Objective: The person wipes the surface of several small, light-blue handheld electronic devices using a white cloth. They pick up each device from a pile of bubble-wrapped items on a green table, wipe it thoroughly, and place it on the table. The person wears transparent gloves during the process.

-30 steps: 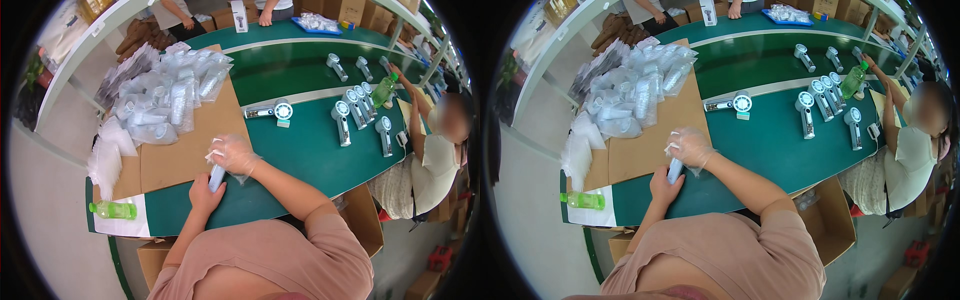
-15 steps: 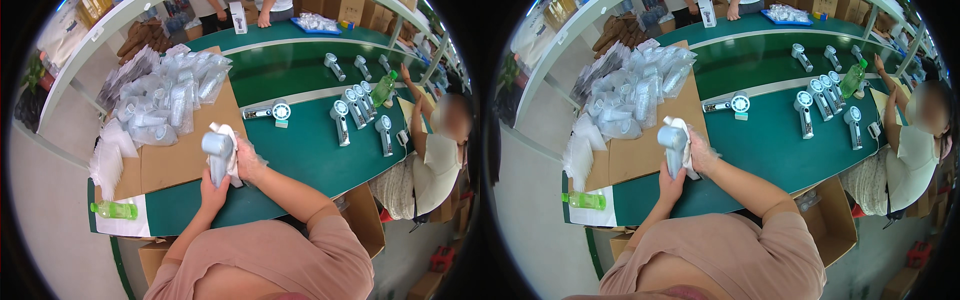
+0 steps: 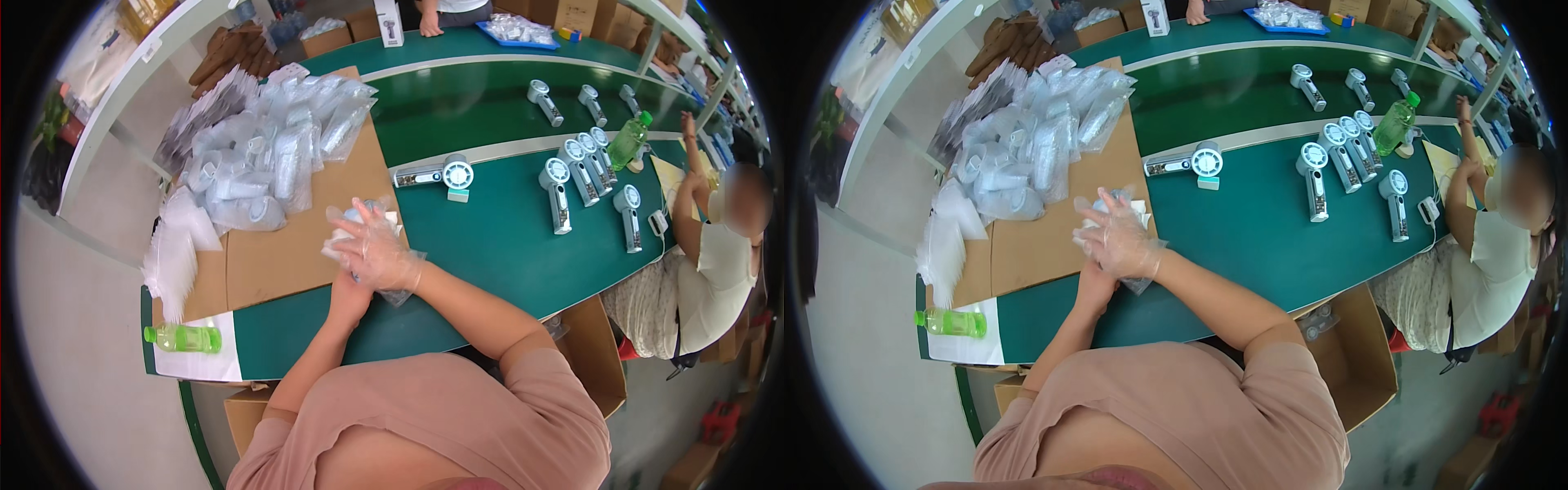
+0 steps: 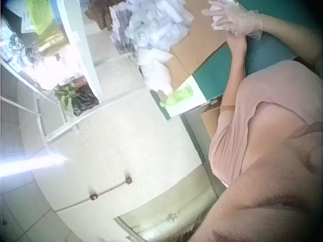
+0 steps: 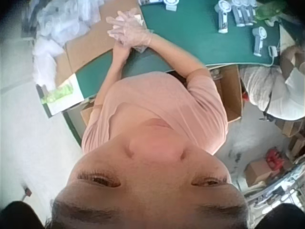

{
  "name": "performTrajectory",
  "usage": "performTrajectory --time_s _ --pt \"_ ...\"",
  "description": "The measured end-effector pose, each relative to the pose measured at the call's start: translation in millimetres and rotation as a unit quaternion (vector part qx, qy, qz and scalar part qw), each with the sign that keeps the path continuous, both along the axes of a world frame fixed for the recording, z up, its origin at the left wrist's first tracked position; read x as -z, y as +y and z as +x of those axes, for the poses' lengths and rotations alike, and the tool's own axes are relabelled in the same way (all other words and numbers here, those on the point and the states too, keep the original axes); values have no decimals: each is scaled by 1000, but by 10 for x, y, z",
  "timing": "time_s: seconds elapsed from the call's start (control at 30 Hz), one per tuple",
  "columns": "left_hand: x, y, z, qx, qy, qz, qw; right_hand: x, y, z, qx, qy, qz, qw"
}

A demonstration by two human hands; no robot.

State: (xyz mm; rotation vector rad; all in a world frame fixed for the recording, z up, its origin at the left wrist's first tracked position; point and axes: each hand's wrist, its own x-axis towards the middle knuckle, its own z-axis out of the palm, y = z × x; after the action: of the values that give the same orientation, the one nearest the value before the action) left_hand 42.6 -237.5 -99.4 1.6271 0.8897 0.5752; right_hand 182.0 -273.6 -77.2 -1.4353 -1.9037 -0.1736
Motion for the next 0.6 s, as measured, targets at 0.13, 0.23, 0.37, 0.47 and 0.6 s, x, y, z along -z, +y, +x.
performTrajectory --time_s 0.13,0.23,0.37,0.47,0.6 --pt "-76 15 -15 5 -16 -109 994 -46 17 3 112 220 52 968" --pt "72 -61 -38 -20 -36 79 996 140 117 -108 138 435 58 888" --pt "-16 -147 -64 -38 39 237 970 -95 62 -287 15 772 -67 632" --pt "-220 -77 -94 -14 113 260 959 -55 6 -175 -47 841 -179 508" --pt "-302 -64 -186 -22 99 271 957 -79 -1 -196 -97 854 -203 469"
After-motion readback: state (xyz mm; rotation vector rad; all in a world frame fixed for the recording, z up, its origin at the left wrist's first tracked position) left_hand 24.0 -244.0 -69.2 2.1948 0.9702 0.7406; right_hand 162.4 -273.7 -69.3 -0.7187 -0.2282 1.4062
